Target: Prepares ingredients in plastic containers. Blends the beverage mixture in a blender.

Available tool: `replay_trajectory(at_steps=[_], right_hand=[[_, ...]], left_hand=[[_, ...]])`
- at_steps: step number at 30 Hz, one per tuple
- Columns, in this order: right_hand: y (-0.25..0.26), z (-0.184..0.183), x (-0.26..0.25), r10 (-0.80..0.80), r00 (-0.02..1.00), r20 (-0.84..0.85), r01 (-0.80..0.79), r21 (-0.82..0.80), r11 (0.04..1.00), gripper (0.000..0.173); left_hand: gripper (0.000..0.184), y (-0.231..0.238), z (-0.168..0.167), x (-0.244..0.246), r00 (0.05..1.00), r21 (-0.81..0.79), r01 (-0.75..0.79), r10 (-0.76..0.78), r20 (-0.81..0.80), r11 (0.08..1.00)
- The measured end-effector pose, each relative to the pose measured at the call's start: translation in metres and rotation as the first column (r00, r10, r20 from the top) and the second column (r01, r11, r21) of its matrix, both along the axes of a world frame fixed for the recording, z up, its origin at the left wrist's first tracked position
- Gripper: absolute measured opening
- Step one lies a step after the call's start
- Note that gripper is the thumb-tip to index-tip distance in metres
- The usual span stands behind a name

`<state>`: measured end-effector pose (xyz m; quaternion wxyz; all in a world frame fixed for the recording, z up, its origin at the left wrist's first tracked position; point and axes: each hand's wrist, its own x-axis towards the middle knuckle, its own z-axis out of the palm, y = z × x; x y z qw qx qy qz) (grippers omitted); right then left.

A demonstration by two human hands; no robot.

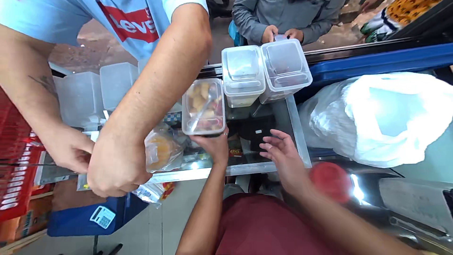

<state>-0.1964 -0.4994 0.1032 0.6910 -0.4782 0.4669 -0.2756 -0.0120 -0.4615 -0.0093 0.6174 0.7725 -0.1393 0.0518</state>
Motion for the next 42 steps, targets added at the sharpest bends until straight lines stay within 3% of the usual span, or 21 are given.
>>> replay_trajectory(at_steps=[3, 5, 8, 11, 13, 15, 17, 20, 21, 22, 24, 25, 26, 29, 33, 36, 39, 42], right_hand=[[0.011, 0.009, 0.008, 0.215, 0.971, -0.103, -0.233, -0.228, 0.946, 0.043], [0.013, 0.019, 0.024, 0.284, 0.913, -0.294, -0.384, -0.38, 0.842, 0.051], [0.005, 0.036, 0.047, 0.247, 0.747, -0.617, -0.618, -0.508, 0.6, 0.08], [-0.008, 0.041, 0.06, 0.189, 0.565, -0.803, -0.809, -0.493, 0.32, 0.104], [-0.013, 0.038, 0.071, 0.202, 0.513, -0.834, -0.856, -0.48, 0.191, 0.109], [-0.015, 0.035, 0.084, 0.22, 0.461, -0.859, -0.887, -0.447, 0.113, 0.113], [-0.018, 0.033, 0.098, 0.211, 0.427, -0.879, -0.904, -0.419, 0.082, 0.114], [-0.017, 0.033, 0.109, 0.177, 0.422, -0.889, -0.906, -0.41, 0.102, 0.095], [-0.016, 0.033, 0.109, 0.163, 0.445, -0.88, -0.895, -0.436, 0.092, 0.084], [-0.017, 0.033, 0.107, 0.154, 0.479, -0.864, -0.878, -0.475, 0.066, 0.07], [-0.022, 0.033, 0.096, 0.167, 0.528, -0.832, -0.843, -0.538, -0.014, 0.047], [-0.026, 0.035, 0.088, 0.204, 0.511, -0.835, -0.846, -0.531, -0.055, 0.046], [-0.027, 0.039, 0.082, 0.248, 0.459, -0.853, -0.866, -0.492, -0.091, 0.055], [-0.021, 0.047, 0.071, 0.307, 0.285, -0.908, -0.927, -0.343, -0.154, 0.095], [-0.036, 0.055, 0.069, 0.277, 0.271, -0.922, -0.914, -0.337, -0.227, 0.085], [-0.042, 0.059, 0.079, 0.256, 0.224, -0.94, -0.914, -0.294, -0.28, 0.078], [-0.047, 0.07, 0.084, 0.312, 0.197, -0.93, -0.924, -0.282, -0.258, 0.074], [-0.046, 0.08, 0.083, 0.421, 0.185, -0.888, -0.941, -0.284, -0.184, 0.07]], left_hand=[[0.14, 0.034, 0.004, -0.041, 0.994, -0.085, 0.043, -0.051, -0.095, 0.995], [0.136, 0.055, 0.011, -0.077, 0.97, -0.092, 0.132, -0.148, -0.192, 0.987], [0.114, 0.093, 0.008, -0.126, 0.913, 0.01, 0.37, -0.362, -0.189, 0.929], [0.091, 0.115, 0.005, -0.118, 0.888, 0.017, 0.46, -0.46, -0.029, 0.888], [0.111, 0.112, 0.008, -0.079, 0.893, -0.01, 0.449, -0.449, -0.027, 0.894], [0.138, 0.102, 0.008, -0.033, 0.811, -0.08, 0.556, -0.562, -0.164, 0.827], [0.133, 0.094, 0.01, -0.001, 0.683, -0.075, 0.689, -0.68, -0.268, 0.721], [0.063, 0.088, 0.024, -0.006, 0.593, 0.076, 0.795, -0.747, -0.3, 0.601], [0.059, 0.09, 0.023, -0.013, 0.559, 0.111, 0.826, -0.778, -0.287, 0.552], [0.067, 0.091, 0.019, -0.019, 0.541, 0.089, 0.838, -0.799, -0.263, 0.538], [0.107, 0.087, 0.01, -0.021, 0.55, -0.023, 0.824, -0.808, -0.211, 0.566], [0.127, 0.082, 0.009, -0.015, 0.53, -0.037, 0.836, -0.824, -0.198, 0.547], [0.136, 0.078, 0.01, -0.007, 0.501, -0.032, 0.856, -0.842, -0.2, 0.516], [0.114, 0.078, 0.015, 0.0, 0.435, -0.004, 0.895, -0.874, -0.215, 0.446], [0.123, 0.068, 0.013, -0.014, 0.502, 0.055, 0.864, -0.847, -0.176, 0.5], [0.117, 0.062, 0.014, -0.011, 0.499, -0.002, 0.862, -0.849, -0.174, 0.507], [0.118, 0.068, 0.006, -0.006, 0.438, -0.094, 0.886, -0.887, -0.148, 0.453], [0.11, 0.074, 0.002, -0.001, 0.413, -0.08, 0.902, -0.903, -0.122, 0.423]])
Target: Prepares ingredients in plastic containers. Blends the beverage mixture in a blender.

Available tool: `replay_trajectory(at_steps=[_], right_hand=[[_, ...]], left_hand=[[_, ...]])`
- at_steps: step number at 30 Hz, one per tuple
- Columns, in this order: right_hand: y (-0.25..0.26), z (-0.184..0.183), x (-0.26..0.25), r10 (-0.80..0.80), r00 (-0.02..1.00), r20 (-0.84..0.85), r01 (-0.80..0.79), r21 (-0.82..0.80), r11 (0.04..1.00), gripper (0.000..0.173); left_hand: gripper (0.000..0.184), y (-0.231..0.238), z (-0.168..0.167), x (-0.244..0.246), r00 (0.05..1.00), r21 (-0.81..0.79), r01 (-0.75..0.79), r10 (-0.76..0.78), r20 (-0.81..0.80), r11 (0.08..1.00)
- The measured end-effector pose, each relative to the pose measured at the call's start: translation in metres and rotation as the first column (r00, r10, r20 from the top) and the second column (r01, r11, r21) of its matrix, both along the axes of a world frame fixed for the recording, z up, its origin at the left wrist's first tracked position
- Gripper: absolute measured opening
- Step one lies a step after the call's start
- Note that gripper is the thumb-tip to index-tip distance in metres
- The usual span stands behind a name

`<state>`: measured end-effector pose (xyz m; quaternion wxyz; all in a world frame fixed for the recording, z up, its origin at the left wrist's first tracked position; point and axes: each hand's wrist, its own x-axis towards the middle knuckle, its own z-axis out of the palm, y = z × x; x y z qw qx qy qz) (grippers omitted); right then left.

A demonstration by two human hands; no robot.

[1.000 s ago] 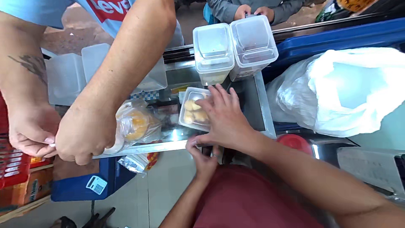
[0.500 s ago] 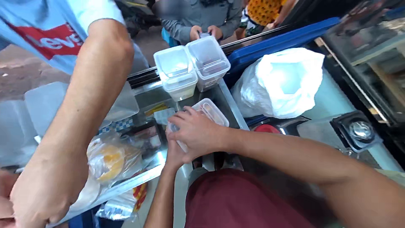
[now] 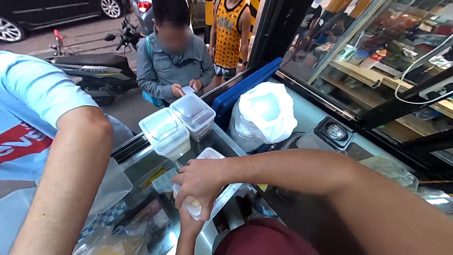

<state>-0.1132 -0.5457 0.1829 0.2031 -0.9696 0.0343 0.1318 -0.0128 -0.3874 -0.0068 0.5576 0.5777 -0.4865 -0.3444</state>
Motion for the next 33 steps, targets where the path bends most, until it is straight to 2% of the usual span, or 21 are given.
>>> replay_trajectory(at_steps=[2, 3, 5, 7, 10, 12, 14, 16, 18, 20, 22, 23, 24, 25, 26, 28, 29, 30, 33], right_hand=[[-0.002, 0.011, 0.001, -0.08, 0.996, 0.033, 0.074, 0.164, 0.984, 0.062], [-0.005, 0.021, -0.001, -0.145, 0.988, 0.057, 0.123, 0.28, 0.952, 0.056], [-0.015, 0.043, -0.013, -0.263, 0.96, 0.095, 0.193, 0.458, 0.868, 0.051], [-0.032, 0.044, -0.039, -0.393, 0.912, 0.114, 0.308, 0.441, 0.843, 0.05], [-0.06, -0.019, -0.099, -0.597, 0.799, 0.065, 0.569, 0.235, 0.788, 0.06], [-0.059, -0.076, -0.129, -0.67, 0.742, 0.007, 0.669, 0.062, 0.741, 0.076], [-0.042, -0.117, -0.136, -0.649, 0.761, 0.015, 0.649, -0.011, 0.761, 0.087], [-0.019, -0.154, -0.125, -0.562, 0.818, 0.122, 0.568, -0.013, 0.823, 0.092], [-0.004, -0.168, -0.124, -0.517, 0.827, 0.221, 0.532, -0.011, 0.846, 0.09], [0.004, -0.15, -0.141, -0.598, 0.718, 0.358, 0.607, 0.099, 0.788, 0.063], [0.026, -0.105, -0.177, -0.767, 0.458, 0.45, 0.69, 0.364, 0.626, 0.031], [0.041, -0.077, -0.201, -0.829, 0.326, 0.454, 0.679, 0.498, 0.539, 0.024], [0.059, -0.051, -0.225, -0.866, 0.249, 0.433, 0.637, 0.601, 0.483, 0.021], [0.079, -0.029, -0.25, -0.882, 0.249, 0.4, 0.602, 0.649, 0.464, 0.022], [0.099, -0.015, -0.274, -0.875, 0.306, 0.374, 0.612, 0.626, 0.482, 0.025], [0.135, 0.001, -0.313, -0.853, 0.436, 0.288, 0.754, 0.4, 0.521, 0.036], [0.15, 0.004, -0.334, -0.862, 0.452, 0.228, 0.813, 0.291, 0.503, 0.039], [0.163, 0.007, -0.357, -0.89, 0.424, 0.167, 0.857, 0.244, 0.454, 0.039], [0.191, 0.017, -0.436, -0.959, 0.27, -0.091, 0.93, 0.283, 0.235, 0.037]], left_hand=[[0.104, 0.001, -0.002, 0.003, 1.0, -0.024, 0.006, -0.006, -0.004, 1.0], [0.11, 0.001, 0.001, 0.001, 1.0, -0.045, 0.009, -0.009, 0.007, 0.999], [0.135, 0.008, 0.01, -0.001, 1.0, -0.055, 0.006, -0.005, 0.02, 0.998], [0.144, 0.018, 0.021, 0.001, 1.0, -0.104, -0.013, 0.011, -0.027, 0.994], [0.144, 0.04, 0.029, 0.011, 0.993, -0.112, -0.108, 0.103, -0.055, 0.988], [0.144, 0.052, 0.034, 0.013, 0.991, -0.094, -0.126, 0.121, -0.055, 0.988], [0.142, 0.061, 0.038, 0.013, 0.994, -0.091, -0.108, 0.106, -0.031, 0.99], [0.142, 0.078, 0.046, 0.013, 0.996, -0.062, -0.095, 0.094, -0.006, 0.994], [0.139, 0.083, 0.056, 0.004, 0.997, -0.047, -0.078, 0.078, -0.005, 0.996], [0.136, 0.081, 0.071, -0.009, 0.998, -0.042, -0.043, 0.045, 0.047, 0.998], [0.135, 0.078, 0.082, -0.028, 0.997, -0.046, -0.003, 0.007, 0.079, 0.999], [0.134, 0.076, 0.085, -0.04, 0.996, -0.06, 0.022, -0.016, 0.089, 0.998], [0.134, 0.073, 0.088, -0.054, 0.995, -0.074, 0.05, -0.043, 0.088, 0.996], [0.134, 0.07, 0.091, -0.069, 0.993, -0.077, 0.082, -0.075, 0.096, 0.994], [0.134, 0.067, 0.094, -0.086, 0.988, -0.089, 0.122, -0.112, 0.106, 0.989], [0.134, 0.058, 0.101, -0.126, 0.966, -0.127, 0.23, -0.21, 0.151, 0.965], [0.133, 0.054, 0.102, -0.149, 0.949, -0.143, 0.287, -0.262, 0.175, 0.947], [0.132, 0.05, 0.102, -0.174, 0.931, -0.155, 0.343, -0.314, 0.188, 0.926], [0.131, 0.044, 0.106, -0.255, 0.871, -0.142, 0.485, -0.463, 0.165, 0.863]])
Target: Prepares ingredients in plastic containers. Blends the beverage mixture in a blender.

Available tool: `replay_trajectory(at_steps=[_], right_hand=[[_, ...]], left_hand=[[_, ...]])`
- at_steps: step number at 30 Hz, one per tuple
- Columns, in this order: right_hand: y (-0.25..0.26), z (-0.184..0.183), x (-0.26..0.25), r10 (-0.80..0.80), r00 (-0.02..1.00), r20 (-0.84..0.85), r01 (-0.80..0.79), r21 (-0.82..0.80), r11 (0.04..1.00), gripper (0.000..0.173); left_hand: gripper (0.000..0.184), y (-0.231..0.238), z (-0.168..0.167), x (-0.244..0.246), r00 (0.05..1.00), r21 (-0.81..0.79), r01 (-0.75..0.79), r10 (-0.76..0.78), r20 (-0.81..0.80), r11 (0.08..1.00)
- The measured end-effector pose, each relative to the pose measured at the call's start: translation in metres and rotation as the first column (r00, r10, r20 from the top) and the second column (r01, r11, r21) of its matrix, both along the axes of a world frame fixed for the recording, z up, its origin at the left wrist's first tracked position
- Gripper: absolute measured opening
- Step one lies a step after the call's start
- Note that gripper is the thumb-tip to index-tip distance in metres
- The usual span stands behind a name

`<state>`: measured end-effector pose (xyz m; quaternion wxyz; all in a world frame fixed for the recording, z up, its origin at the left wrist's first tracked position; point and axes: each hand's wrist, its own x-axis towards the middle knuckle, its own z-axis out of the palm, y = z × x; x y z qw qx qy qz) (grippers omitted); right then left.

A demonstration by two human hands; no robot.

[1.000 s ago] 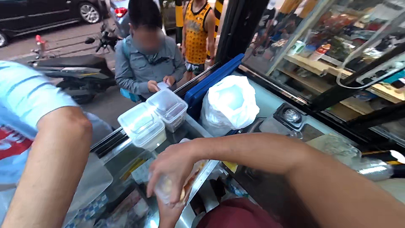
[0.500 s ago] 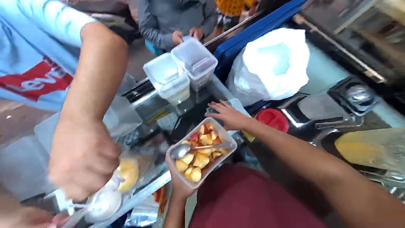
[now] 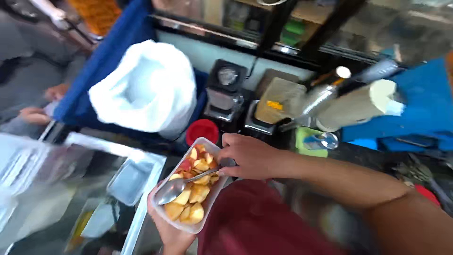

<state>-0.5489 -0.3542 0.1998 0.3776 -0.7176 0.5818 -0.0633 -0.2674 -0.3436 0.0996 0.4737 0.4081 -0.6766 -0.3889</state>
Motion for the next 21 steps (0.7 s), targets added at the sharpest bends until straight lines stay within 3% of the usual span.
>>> replay_trajectory(at_steps=[5, 9, 12, 14, 15, 17, 21], right_hand=[[0.046, -0.004, -0.122, -0.228, 0.969, 0.089, 0.227, 0.022, 0.974, 0.029], [0.068, -0.004, -0.208, -0.35, 0.844, 0.406, 0.363, 0.047, 0.931, 0.015], [0.076, -0.005, -0.249, -0.395, 0.495, 0.774, 0.436, 0.172, 0.884, 0.01], [0.075, -0.012, -0.267, -0.333, 0.259, 0.907, 0.455, 0.19, 0.87, 0.012], [0.074, -0.014, -0.274, -0.286, 0.201, 0.937, 0.476, 0.162, 0.865, 0.014], [0.073, -0.015, -0.289, -0.225, 0.227, 0.948, 0.561, 0.062, 0.826, 0.021], [0.077, -0.008, -0.304, -0.202, 0.477, 0.855, 0.615, -0.16, 0.772, 0.031]], left_hand=[[0.13, -0.006, 0.014, -0.122, 0.974, 0.045, 0.225, -0.224, -0.021, 0.973], [0.127, -0.015, 0.028, -0.196, 0.94, 0.089, 0.338, -0.34, 0.008, 0.937], [0.132, -0.021, 0.037, -0.228, 0.928, 0.159, 0.34, -0.358, 0.102, 0.927], [0.133, -0.026, 0.044, -0.243, 0.919, 0.199, 0.337, -0.367, 0.142, 0.92], [0.133, -0.028, 0.048, -0.249, 0.913, 0.212, 0.339, -0.374, 0.159, 0.917], [0.133, -0.03, 0.056, -0.261, 0.904, 0.24, 0.333, -0.382, 0.195, 0.912], [0.133, -0.032, 0.072, -0.28, 0.893, 0.32, 0.28, -0.368, 0.261, 0.905]])
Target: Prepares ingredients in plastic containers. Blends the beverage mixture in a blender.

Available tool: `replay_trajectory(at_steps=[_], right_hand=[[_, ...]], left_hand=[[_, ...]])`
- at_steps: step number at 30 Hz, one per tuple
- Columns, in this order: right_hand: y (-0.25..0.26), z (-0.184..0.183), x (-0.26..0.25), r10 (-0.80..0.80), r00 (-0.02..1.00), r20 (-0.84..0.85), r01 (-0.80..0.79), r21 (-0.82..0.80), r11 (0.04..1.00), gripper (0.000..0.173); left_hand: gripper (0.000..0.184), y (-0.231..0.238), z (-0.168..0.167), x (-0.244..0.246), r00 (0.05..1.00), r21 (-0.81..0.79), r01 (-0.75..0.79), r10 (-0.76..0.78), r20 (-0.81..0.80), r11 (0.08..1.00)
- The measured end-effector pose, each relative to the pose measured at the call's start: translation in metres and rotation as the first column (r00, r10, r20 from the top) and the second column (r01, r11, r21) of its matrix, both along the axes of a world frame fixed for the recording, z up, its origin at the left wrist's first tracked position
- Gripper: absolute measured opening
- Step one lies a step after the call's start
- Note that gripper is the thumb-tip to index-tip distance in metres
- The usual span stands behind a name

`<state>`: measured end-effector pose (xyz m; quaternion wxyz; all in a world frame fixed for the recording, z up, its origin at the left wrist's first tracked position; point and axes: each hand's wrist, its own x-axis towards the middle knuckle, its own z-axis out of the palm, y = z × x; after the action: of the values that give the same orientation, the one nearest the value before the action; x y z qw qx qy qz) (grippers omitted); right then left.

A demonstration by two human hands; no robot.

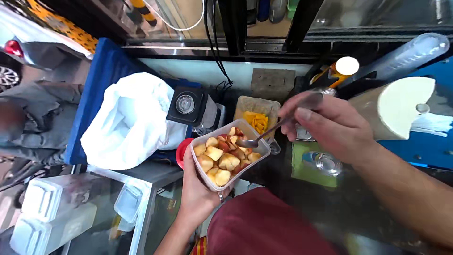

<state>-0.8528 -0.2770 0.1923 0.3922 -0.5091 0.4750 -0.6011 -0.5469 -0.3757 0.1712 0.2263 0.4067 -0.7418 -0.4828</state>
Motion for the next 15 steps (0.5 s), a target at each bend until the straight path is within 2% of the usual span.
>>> replay_trajectory(at_steps=[3, 6, 11, 15], right_hand=[[0.0, -0.011, 0.002, 0.048, 0.981, -0.188, -0.059, -0.053, 0.997, 0.029], [-0.002, -0.027, -0.005, 0.012, 0.936, -0.352, -0.046, -0.088, 0.995, 0.029], [-0.009, -0.034, -0.026, -0.019, 0.968, -0.25, 0.01, -0.037, 0.999, 0.027], [-0.01, -0.021, -0.039, -0.053, 0.991, -0.119, 0.045, -0.067, 0.997, 0.027]], left_hand=[[0.132, -0.001, 0.007, -0.009, 0.999, 0.023, -0.004, 0.003, 0.053, 1.0], [0.129, -0.003, 0.013, -0.013, 0.994, 0.036, 0.01, -0.014, 0.111, 0.999], [0.13, -0.004, 0.021, -0.018, 0.986, 0.051, 0.004, -0.012, 0.169, 0.999], [0.129, -0.005, 0.025, -0.022, 0.978, 0.036, 0.007, -0.014, 0.208, 0.999]])
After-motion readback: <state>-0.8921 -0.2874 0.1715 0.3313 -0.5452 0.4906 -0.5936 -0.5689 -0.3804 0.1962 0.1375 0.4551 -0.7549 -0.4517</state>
